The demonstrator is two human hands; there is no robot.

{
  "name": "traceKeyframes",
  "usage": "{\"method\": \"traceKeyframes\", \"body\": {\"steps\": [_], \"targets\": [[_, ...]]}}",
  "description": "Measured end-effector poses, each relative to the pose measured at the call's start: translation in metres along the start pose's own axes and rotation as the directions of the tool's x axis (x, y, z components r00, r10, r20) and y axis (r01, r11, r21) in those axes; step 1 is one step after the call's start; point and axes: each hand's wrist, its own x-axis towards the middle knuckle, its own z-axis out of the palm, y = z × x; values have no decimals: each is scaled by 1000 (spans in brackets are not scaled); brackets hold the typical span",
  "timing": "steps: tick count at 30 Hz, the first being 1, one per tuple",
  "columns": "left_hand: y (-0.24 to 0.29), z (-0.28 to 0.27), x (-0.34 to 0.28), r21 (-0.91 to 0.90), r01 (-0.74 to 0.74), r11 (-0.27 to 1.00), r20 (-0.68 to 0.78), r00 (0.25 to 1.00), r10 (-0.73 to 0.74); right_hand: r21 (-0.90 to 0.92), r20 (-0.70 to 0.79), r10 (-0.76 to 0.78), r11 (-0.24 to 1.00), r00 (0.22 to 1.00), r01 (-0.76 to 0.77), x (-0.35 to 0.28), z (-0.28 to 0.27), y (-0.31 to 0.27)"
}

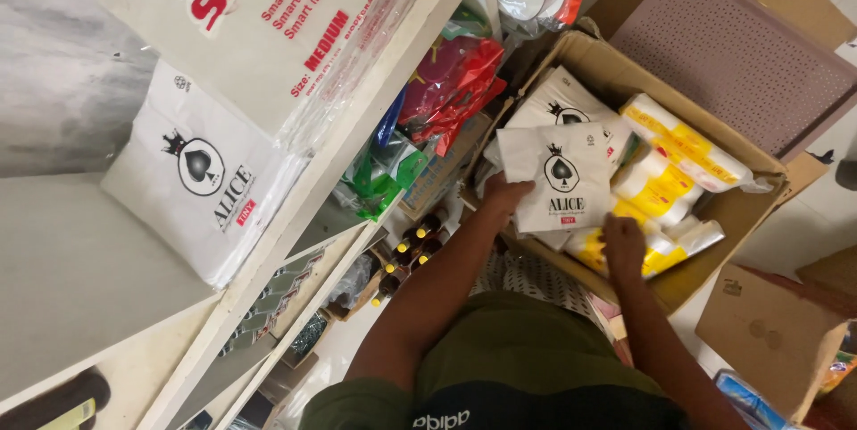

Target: Organizing and restocking plastic bags and small retail items on store shelves and in a storage box.

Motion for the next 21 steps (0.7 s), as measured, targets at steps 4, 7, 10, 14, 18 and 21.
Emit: {"method": "traceKeyframes", "body": {"steps": [4, 7, 10, 14, 18, 21], "targets": [[2, -8, -7, -69, -17, 998, 48, 999, 20, 191, 10, 143, 971, 990, -142, 31, -10, -22], [2, -11, -8, -60, 8, 998, 35, 999, -6, 321, 283, 217, 897, 934, -305, 48, -10, -22], [-4, -14, -9, -72, 15, 997, 45, 999, -11, -333, 449, -519, 658, 727, 675, 55, -12, -21], [1, -24, -14, -86, -50, 995, 124, 990, 60, 325, 536, 73, 901, 841, -286, 19, -9, -105], [47, -29, -70, 123, -152, 981, 117, 984, 138, -53, 556, 121, 992, 822, -111, 22, -25, -129], [52, -38, -86, 131, -349, 928, 169, 930, 326, 213, 631, -33, 968, 775, -133, 10, -26, -161]]}}
